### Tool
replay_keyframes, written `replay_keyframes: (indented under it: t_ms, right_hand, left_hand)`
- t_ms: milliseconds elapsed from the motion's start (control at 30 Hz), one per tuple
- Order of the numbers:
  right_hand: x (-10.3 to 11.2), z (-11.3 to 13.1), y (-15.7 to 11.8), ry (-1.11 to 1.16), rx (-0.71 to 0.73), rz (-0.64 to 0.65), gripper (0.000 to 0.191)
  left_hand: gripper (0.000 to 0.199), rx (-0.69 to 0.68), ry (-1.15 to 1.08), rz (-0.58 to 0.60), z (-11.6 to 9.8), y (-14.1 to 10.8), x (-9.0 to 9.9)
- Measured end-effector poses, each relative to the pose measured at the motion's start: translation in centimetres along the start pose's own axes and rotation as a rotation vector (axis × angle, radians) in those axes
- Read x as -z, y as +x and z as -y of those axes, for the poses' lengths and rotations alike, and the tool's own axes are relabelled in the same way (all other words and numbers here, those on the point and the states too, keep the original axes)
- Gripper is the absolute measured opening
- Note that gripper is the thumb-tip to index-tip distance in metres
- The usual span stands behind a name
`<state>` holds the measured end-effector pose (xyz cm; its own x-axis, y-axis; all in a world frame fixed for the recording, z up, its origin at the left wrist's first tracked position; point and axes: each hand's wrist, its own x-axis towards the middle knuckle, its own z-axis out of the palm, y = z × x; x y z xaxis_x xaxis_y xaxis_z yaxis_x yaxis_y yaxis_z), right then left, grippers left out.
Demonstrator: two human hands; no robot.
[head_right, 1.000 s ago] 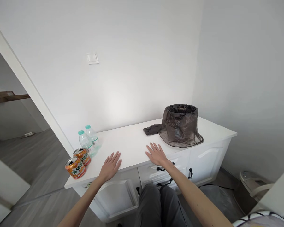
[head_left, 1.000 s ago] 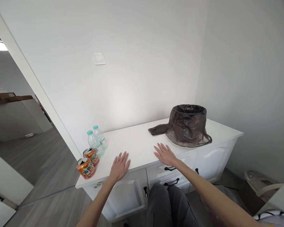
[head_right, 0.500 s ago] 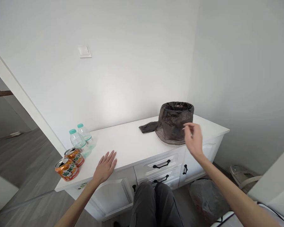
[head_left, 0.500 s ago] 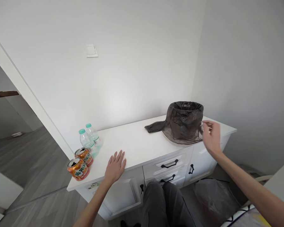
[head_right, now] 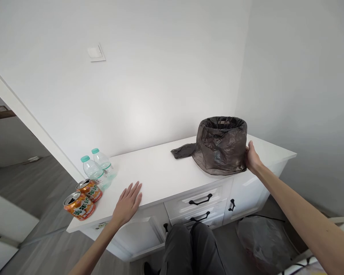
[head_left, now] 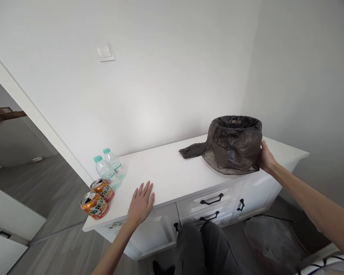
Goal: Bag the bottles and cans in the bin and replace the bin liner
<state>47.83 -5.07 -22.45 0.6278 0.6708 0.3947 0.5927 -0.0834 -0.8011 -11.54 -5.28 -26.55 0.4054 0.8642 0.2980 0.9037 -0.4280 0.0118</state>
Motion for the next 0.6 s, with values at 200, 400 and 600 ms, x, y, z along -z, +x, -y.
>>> replay_keyframes:
  t_ms: [200, 400, 600]
  right_hand:
    - [-1.7, -0.4, 0.4, 0.767, -0.432, 0.181, 0.073]
    - [-2.8, -1.5, -0.2, 0.872, -0.367, 0.103, 0.051]
    - [-3.5, -0.6, -2.4, 0.92, -0.382, 0.206, 0.054]
  left_hand:
    - [0.058, -0.009, 0.075, 0.001, -0.2, 0.0, 0.0]
    - [0.057, -0.039, 0.13, -0.022, -0.2, 0.0, -0.1]
    - [0.057, -0.041, 0.144, -0.038, -0.3, 0.2, 0.1]
